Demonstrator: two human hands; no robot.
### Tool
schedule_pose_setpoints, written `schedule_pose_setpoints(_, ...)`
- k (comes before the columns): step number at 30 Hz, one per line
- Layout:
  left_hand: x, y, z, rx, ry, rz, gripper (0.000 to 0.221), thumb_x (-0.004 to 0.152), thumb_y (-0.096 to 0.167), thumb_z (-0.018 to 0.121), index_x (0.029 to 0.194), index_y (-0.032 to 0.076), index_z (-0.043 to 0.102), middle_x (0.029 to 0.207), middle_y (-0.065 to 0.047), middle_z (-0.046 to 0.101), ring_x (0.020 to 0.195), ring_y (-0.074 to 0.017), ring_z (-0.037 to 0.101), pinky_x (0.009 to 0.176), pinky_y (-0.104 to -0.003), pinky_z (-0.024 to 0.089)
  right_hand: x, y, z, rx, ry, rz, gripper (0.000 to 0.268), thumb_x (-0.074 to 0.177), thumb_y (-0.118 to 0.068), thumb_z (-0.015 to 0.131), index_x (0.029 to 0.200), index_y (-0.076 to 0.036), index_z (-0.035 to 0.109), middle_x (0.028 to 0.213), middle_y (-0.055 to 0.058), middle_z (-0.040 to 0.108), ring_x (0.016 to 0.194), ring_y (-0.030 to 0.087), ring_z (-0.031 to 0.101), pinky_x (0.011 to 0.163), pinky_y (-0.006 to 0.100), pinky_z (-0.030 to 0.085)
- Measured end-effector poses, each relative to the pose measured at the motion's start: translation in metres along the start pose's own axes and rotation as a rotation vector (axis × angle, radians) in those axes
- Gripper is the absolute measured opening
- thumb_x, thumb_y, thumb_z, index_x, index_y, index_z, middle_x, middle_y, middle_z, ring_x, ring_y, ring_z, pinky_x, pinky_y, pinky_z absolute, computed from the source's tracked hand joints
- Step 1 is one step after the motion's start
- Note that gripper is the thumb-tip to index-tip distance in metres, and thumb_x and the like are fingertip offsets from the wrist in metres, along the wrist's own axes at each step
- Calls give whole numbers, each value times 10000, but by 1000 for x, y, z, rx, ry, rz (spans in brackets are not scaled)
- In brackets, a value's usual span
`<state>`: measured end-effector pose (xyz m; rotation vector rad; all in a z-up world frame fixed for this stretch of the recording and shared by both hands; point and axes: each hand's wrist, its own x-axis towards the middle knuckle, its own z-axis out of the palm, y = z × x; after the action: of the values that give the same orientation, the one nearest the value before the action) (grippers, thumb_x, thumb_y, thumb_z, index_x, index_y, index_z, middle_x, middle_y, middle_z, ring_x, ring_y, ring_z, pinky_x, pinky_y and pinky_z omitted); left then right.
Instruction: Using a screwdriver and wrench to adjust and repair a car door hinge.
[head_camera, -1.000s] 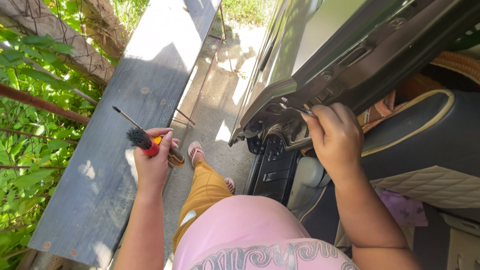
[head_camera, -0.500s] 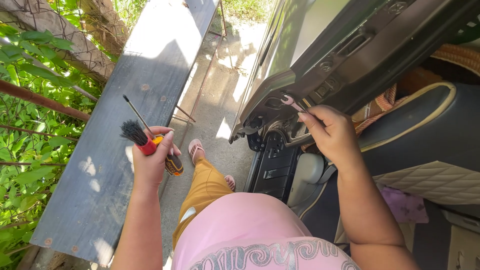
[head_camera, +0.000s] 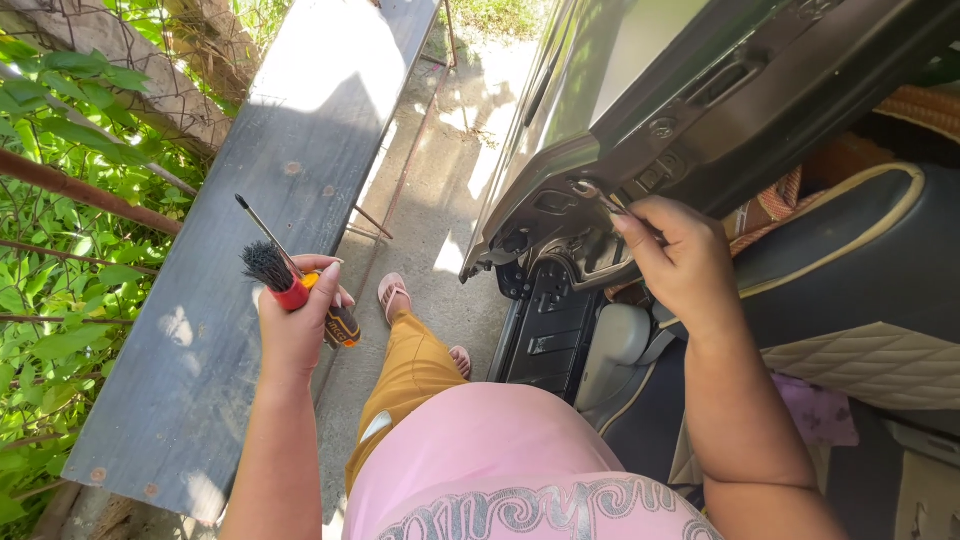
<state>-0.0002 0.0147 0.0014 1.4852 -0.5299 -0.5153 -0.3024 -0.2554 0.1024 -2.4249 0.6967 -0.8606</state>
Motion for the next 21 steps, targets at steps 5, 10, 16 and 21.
schedule_pose_setpoints(5, 3, -6, 2, -21, 2, -2, 133, 993, 64, 696, 1081, -24, 653, 562, -92, 545, 617, -211, 689, 621, -265, 526, 5, -7, 3, 0, -24, 13, 172, 1044, -135, 713, 908, -32, 734, 675, 157, 636, 731, 384, 692, 671, 421, 556)
schedule_pose_setpoints(10, 7, -8, 3, -13, -13, -14, 144, 995, 63, 695, 1097, -26, 645, 565, -82, 545, 618, -200, 684, 624, -257, 524, 0, 6, 29, 9, -11, -39, 210, 1045, -129, 688, 862, -26, 700, 670, 193, 620, 749, 446, 681, 643, 472, 535)
schedule_pose_setpoints(16, 17, -14, 28, -40, -44, 16, 135, 1002, 54, 696, 1100, -25, 647, 572, -90, 547, 622, -208, 687, 628, -268, 535, -9, 16, 46, 73, 154, -16, 233, 1081, -126, 632, 867, -62, 698, 680, 136, 640, 681, 379, 674, 645, 412, 554)
schedule_pose_setpoints(21, 25, -1, 58, -66, -139, 38, 143, 1010, 63, 696, 1104, -29, 642, 581, -91, 552, 625, -209, 693, 628, -270, 543, 3, 21, 47, 95, 222, -141, 270, 1085, -145, 638, 826, -78, 668, 642, 98, 596, 635, 359, 650, 637, 385, 545)
